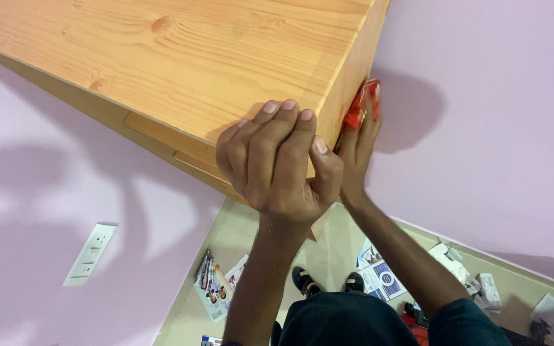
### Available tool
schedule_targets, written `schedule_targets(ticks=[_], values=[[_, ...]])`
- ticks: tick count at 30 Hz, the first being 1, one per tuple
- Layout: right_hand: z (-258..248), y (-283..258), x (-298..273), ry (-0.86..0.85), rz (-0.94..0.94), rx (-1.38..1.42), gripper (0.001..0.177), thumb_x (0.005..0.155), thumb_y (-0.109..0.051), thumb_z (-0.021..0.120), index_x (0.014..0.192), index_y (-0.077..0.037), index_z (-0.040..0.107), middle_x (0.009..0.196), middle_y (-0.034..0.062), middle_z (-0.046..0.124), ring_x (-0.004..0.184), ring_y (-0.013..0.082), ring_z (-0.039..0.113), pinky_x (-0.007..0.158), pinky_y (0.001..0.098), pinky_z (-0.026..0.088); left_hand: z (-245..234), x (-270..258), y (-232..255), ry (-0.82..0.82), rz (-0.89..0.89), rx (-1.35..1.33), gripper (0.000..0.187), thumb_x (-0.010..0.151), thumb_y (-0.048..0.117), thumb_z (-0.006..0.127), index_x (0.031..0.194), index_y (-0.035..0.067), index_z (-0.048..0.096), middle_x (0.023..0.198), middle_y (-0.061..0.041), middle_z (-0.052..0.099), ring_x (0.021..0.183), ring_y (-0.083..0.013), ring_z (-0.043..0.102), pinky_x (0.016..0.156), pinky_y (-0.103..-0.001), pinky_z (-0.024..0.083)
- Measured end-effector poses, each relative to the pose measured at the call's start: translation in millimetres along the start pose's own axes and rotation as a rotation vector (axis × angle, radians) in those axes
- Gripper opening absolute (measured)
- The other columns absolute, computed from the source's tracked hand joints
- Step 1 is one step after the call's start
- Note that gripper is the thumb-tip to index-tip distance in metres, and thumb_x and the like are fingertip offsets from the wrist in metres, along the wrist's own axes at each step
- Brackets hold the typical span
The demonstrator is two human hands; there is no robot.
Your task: The person wipes the top of a low brick-patterned shelf, a wooden desk surface next to a television, and the exterior and interior of a wooden bookshelf using a cloth.
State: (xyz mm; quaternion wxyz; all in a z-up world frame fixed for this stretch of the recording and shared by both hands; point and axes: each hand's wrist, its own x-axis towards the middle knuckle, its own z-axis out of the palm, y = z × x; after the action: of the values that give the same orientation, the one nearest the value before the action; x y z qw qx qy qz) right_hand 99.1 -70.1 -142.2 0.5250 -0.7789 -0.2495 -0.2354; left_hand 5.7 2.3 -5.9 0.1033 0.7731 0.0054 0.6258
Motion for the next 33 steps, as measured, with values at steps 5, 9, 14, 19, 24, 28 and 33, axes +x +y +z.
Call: schedule_targets(ticks=[5,9,14,19,24,28,33], values=[[-6,-32,-73,-0.074,-0.145,0.31,0.05,0.119,-0.019,0.04,0.167,-0.011,0.027,0.174,0.0151,0.024,0.162,0.0343,0.02,0.138,0.0484,0.016,4,-6,-1,0.03,-0.026,-0.026,0.021,0.091,0.018,0.062,0.1,0.006,0.077,0.105,-0.006,0.073,0.111,-0.0222,0.066,0.104,-0.045,0.047],[2,6,-27,0.057,-0.155,0.329,0.049,0.119,-0.022,0.045,0.167,-0.019,0.034,0.175,0.0133,0.016,0.167,0.0286,0.017,0.137,0.0446,0.022,-2,-4,-6,-0.014,0.019,-0.024,0.021,0.095,0.016,0.062,0.103,0.003,0.077,0.11,-0.009,0.072,0.113,-0.0249,0.064,0.103,-0.043,0.046],[16,27,-34,0.028,0.437,0.347,0.049,0.117,-0.023,0.037,0.164,-0.01,0.034,0.173,0.0202,0.025,0.164,0.0364,0.022,0.134,0.0499,0.022,1,-3,-5,0.007,0.029,-0.003,0.02,0.094,0.016,0.062,0.101,0.005,0.077,0.109,-0.007,0.072,0.113,-0.0229,0.065,0.104,-0.045,0.046],[11,0,-95,0.0,0.032,0.31,0.049,0.118,-0.024,0.042,0.165,-0.015,0.031,0.175,0.0171,0.012,0.164,0.0337,0.014,0.135,0.0494,0.02,6,-8,-5,0.052,-0.002,0.005,0.019,0.093,0.016,0.061,0.099,0.005,0.076,0.108,-0.007,0.073,0.113,-0.0239,0.062,0.101,-0.042,0.044],[24,47,-41,0.082,0.187,0.328,0.052,0.114,-0.026,0.036,0.165,-0.017,0.03,0.173,0.017,0.016,0.161,0.0334,0.021,0.13,0.0498,0.028,-2,-1,-8,-0.015,0.035,0.001,0.019,0.097,0.014,0.06,0.102,0.003,0.075,0.11,-0.009,0.071,0.115,-0.0231,0.063,0.106,-0.043,0.043],[32,51,-71,-0.051,0.625,0.462,0.054,0.113,-0.026,0.032,0.164,-0.011,0.025,0.171,0.0211,0.015,0.16,0.0382,0.015,0.126,0.0531,0.025,-2,-1,-7,-0.042,0.032,0.017,0.017,0.097,0.014,0.06,0.101,0.004,0.074,0.111,-0.007,0.071,0.115,-0.024,0.063,0.104,-0.042,0.042],[11,21,-122,-0.095,0.083,0.293,0.053,0.116,-0.023,0.032,0.168,-0.011,0.026,0.175,0.0206,0.01,0.167,0.0348,0.008,0.137,0.0492,0.016,-3,1,-8,-0.024,0.052,0.027,0.017,0.094,0.01,0.06,0.097,0.0,0.073,0.104,-0.01,0.07,0.108,-0.026,0.063,0.1,-0.043,0.044]])
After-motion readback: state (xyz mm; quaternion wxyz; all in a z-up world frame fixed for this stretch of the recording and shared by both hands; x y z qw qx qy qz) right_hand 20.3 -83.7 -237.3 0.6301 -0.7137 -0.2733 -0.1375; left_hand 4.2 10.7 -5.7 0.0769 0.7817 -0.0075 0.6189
